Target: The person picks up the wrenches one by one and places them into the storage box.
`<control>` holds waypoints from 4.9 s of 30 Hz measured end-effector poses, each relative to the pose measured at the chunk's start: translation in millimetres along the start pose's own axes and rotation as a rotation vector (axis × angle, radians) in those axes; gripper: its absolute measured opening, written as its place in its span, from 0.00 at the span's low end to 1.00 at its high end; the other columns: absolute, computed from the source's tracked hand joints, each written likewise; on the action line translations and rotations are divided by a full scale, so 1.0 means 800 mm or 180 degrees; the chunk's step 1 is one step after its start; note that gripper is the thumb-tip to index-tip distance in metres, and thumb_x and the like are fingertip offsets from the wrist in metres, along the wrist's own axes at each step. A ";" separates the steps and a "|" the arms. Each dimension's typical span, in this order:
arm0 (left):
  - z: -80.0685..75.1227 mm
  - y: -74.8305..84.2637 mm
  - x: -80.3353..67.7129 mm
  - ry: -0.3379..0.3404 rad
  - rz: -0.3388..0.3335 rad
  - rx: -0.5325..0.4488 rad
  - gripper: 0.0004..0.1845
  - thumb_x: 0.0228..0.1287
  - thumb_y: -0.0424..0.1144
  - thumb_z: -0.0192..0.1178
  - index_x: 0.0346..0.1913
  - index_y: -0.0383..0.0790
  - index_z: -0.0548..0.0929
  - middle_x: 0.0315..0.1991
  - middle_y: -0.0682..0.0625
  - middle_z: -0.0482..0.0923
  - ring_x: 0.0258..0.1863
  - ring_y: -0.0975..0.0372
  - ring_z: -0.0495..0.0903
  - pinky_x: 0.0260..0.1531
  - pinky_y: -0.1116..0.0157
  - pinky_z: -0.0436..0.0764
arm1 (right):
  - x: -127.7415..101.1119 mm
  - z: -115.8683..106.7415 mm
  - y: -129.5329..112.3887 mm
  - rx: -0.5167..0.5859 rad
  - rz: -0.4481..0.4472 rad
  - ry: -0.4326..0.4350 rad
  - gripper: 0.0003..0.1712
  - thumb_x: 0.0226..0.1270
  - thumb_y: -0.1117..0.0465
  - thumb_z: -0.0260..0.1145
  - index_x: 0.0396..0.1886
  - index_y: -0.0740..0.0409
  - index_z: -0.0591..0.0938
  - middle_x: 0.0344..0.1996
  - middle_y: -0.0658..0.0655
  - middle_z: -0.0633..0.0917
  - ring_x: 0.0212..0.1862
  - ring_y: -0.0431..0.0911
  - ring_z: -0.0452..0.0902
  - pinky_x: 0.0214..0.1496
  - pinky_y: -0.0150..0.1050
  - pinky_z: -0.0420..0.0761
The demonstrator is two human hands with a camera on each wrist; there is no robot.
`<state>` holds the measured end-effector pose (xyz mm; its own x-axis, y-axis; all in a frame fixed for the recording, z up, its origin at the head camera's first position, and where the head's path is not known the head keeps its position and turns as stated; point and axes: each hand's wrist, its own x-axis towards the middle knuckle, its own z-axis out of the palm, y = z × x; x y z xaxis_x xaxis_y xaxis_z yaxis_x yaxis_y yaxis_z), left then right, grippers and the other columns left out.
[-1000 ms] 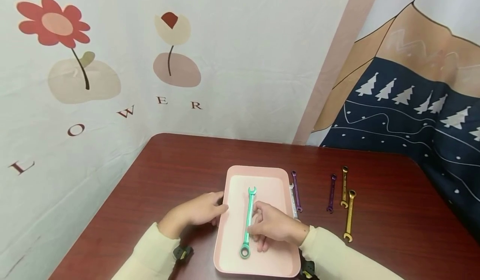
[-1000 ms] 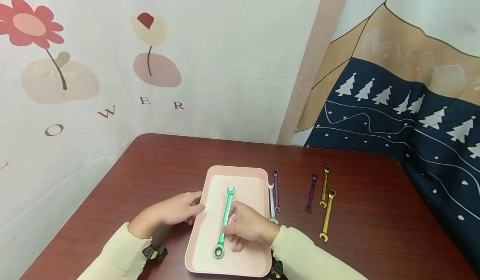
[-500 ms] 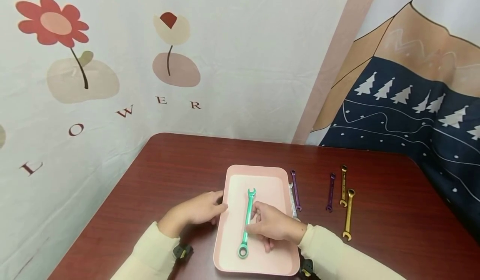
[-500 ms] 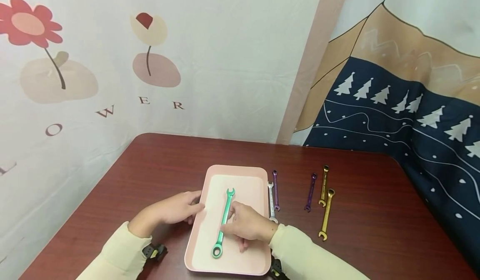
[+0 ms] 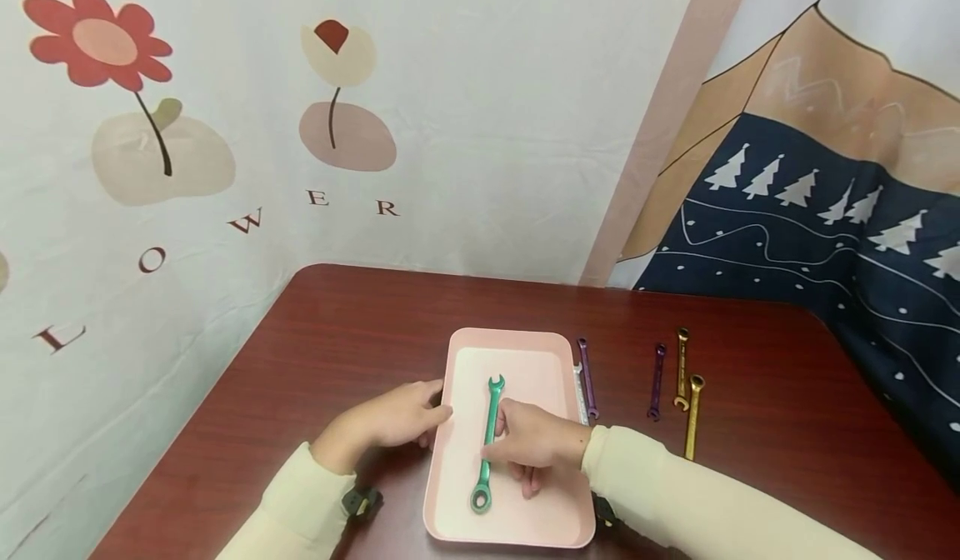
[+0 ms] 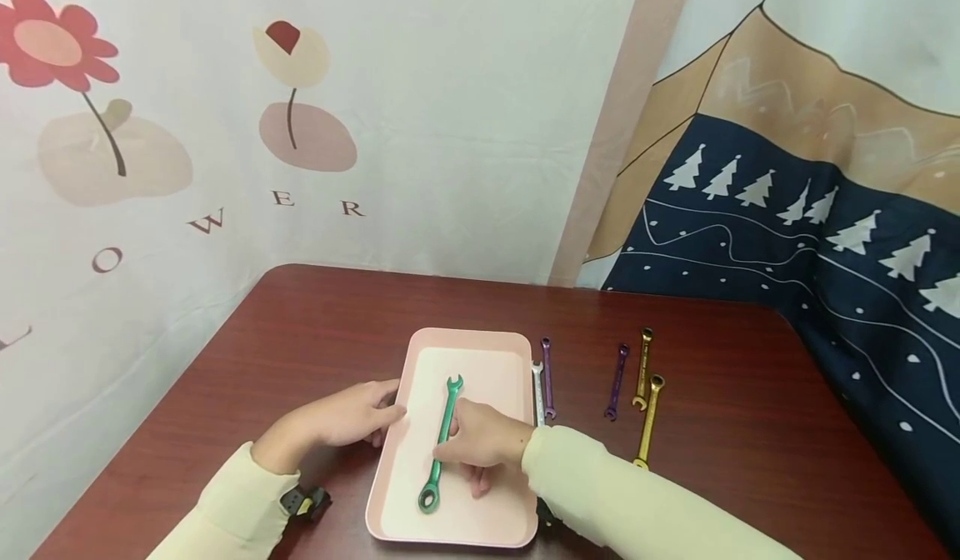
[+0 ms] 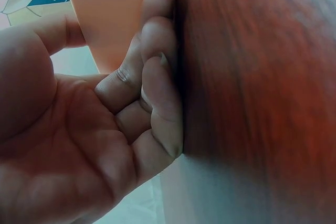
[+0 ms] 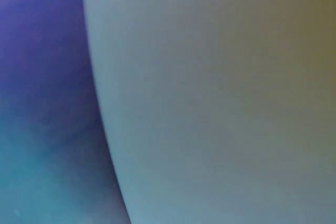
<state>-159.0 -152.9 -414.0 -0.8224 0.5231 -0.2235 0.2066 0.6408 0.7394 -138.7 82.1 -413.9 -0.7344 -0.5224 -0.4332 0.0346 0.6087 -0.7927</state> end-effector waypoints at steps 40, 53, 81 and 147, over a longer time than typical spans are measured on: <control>0.000 0.001 0.003 -0.0005 -0.0028 -0.0005 0.16 0.74 0.39 0.51 0.59 0.37 0.75 0.15 0.49 0.76 0.17 0.61 0.77 0.25 0.64 0.76 | 0.007 -0.003 0.004 0.1168 -0.0339 -0.0716 0.30 0.68 0.67 0.62 0.70 0.64 0.69 0.54 0.60 0.86 0.29 0.48 0.87 0.34 0.42 0.88; 0.000 0.002 0.003 0.0024 -0.0116 -0.0056 0.17 0.74 0.38 0.51 0.61 0.36 0.74 0.16 0.49 0.77 0.18 0.60 0.77 0.24 0.64 0.77 | -0.023 -0.022 -0.009 0.0748 -0.0689 -0.0550 0.16 0.69 0.63 0.66 0.53 0.66 0.80 0.41 0.67 0.88 0.29 0.56 0.88 0.31 0.48 0.87; 0.002 -0.002 0.000 0.0013 -0.0101 -0.0144 0.24 0.74 0.39 0.52 0.68 0.33 0.70 0.16 0.49 0.77 0.17 0.60 0.77 0.25 0.64 0.77 | -0.087 -0.088 0.025 -0.0220 -0.0763 0.1617 0.07 0.71 0.58 0.65 0.42 0.56 0.84 0.27 0.60 0.84 0.22 0.52 0.80 0.24 0.36 0.80; -0.001 -0.006 0.003 0.0001 -0.0184 -0.0174 0.22 0.74 0.41 0.52 0.65 0.34 0.72 0.18 0.50 0.78 0.18 0.60 0.78 0.24 0.63 0.78 | -0.054 -0.107 0.092 -0.1565 -0.0153 0.1297 0.14 0.58 0.60 0.70 0.18 0.51 0.73 0.14 0.46 0.73 0.20 0.39 0.67 0.23 0.34 0.66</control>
<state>-162.5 -155.5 -417.4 -0.8324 0.4859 -0.2666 0.1294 0.6382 0.7589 -162.4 201.1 -416.7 -0.9295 -0.3461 -0.1275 -0.2488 0.8436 -0.4759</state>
